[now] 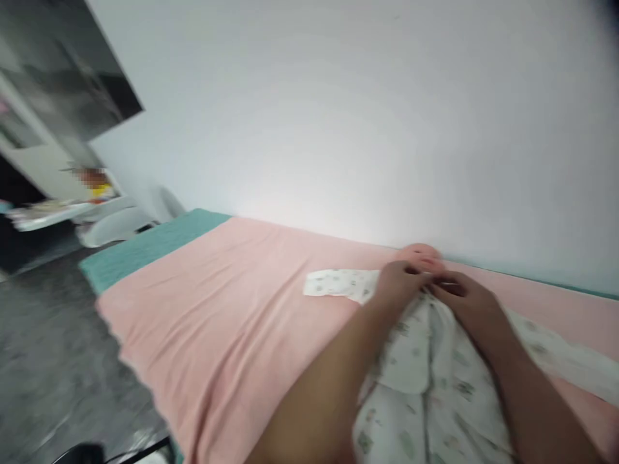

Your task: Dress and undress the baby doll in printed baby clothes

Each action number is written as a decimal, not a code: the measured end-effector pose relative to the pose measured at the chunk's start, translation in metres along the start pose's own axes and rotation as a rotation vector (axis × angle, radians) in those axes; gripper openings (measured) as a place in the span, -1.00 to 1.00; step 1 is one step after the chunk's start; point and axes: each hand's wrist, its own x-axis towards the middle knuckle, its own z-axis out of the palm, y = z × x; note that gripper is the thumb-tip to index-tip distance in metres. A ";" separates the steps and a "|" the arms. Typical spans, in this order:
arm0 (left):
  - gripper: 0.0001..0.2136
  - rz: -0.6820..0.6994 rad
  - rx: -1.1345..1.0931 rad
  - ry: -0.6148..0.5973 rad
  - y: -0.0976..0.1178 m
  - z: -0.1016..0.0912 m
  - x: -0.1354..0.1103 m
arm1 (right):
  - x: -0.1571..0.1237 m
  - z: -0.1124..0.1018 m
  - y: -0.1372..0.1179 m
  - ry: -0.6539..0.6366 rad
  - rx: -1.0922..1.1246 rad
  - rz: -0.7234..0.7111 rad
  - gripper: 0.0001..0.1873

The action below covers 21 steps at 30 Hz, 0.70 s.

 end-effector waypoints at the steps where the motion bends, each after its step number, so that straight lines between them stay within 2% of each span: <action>1: -0.88 0.006 -0.042 0.012 -0.003 -0.003 0.004 | 0.003 -0.011 0.002 -0.043 0.035 0.019 -0.73; 2: -0.89 -0.003 -0.074 0.022 -0.006 -0.006 0.007 | 0.005 -0.017 0.003 -0.099 0.088 0.033 -0.71; 4: -0.78 0.001 -0.226 -0.024 -0.011 -0.011 0.010 | 0.010 -0.020 0.005 -0.170 0.179 0.036 -0.66; 7: -0.74 -0.023 -0.347 -0.049 -0.016 -0.014 0.010 | 0.014 -0.014 0.007 -0.170 0.202 0.011 -0.63; 10: -0.89 0.029 -0.127 0.015 -0.015 -0.015 0.008 | 0.014 -0.012 0.006 -0.172 0.168 0.008 -0.64; 13: -0.93 0.055 0.135 0.080 -0.014 -0.018 0.009 | 0.013 -0.016 0.003 -0.169 0.156 0.015 -0.68; 21: -0.85 0.140 0.325 0.045 -0.015 -0.018 0.009 | 0.012 -0.018 -0.003 -0.120 0.151 0.028 -0.75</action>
